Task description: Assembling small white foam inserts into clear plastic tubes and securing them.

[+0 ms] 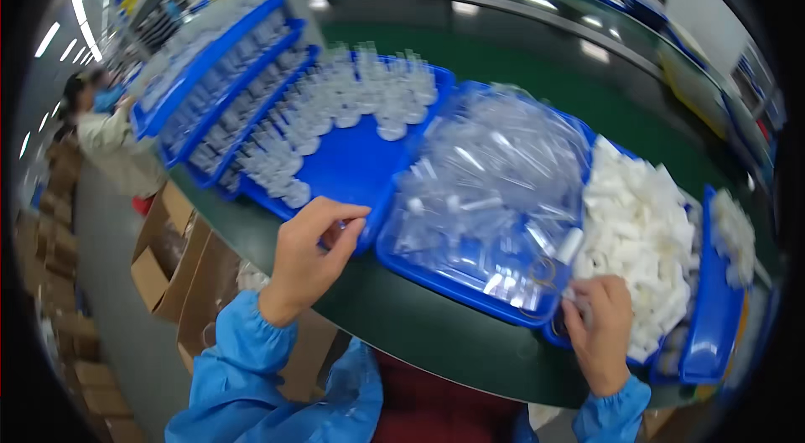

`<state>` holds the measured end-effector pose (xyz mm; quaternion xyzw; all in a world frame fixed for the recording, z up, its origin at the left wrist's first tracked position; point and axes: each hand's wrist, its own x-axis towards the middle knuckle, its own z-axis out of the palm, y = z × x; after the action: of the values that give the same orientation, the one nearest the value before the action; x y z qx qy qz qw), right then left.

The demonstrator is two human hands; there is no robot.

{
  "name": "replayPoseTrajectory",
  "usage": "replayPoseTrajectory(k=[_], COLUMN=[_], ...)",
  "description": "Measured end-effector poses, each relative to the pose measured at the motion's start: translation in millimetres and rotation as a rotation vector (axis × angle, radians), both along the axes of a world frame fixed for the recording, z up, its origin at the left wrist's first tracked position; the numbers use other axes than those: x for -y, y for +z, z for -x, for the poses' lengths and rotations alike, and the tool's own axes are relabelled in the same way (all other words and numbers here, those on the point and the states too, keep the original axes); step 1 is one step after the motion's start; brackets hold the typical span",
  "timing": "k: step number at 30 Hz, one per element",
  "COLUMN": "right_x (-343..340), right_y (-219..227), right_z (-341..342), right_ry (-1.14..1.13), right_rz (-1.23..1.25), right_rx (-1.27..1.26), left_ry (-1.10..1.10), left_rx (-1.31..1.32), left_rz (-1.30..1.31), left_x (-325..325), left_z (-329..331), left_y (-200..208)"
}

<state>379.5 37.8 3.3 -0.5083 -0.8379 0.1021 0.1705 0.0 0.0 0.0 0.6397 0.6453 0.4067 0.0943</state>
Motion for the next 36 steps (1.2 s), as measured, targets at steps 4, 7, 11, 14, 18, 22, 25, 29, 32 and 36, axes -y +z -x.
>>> replayPoseTrajectory(k=[4,7,11,14,18,22,25,29,32,36], right_x=[-1,6,14,16,15,18,21,29,34,38], right_y=[-16,-5,-5,-7,-8,-3,1,1,4,7], right_z=[37,20,8,0,2,-1,-6,-13,-13,-13], right_ry=[-0.102,-0.179,-0.297,-0.324,-0.313,-0.305,-0.291,-0.306,-0.291,-0.290], right_rz=[-0.052,-0.007,0.026,0.102,0.195,0.320,0.391,0.428,0.428,0.423], right_rx=[-0.374,-0.400,-0.570,-0.724,-0.922,-0.967,-1.074,-1.114,-1.057,-0.969], left_ry=[-0.004,-0.018,0.062,0.119,0.226,0.286,0.281,0.139,0.069,0.061], left_rx=[-0.349,-0.637,-0.814,-0.868,-0.908,-0.841,-0.887,-0.739,-0.487,-0.456], left_rz=[-0.089,-0.119,-0.098,0.028,0.106,0.116,0.102,-0.022,0.043,0.122], left_x=[-14,-21,-16,-10,-15,-16,-22,-15,-11,-10], left_z=[48,50,53,63,77,87,88,53,32,34], left_y=[24,9,31,37,27,3,1,17,25,23])
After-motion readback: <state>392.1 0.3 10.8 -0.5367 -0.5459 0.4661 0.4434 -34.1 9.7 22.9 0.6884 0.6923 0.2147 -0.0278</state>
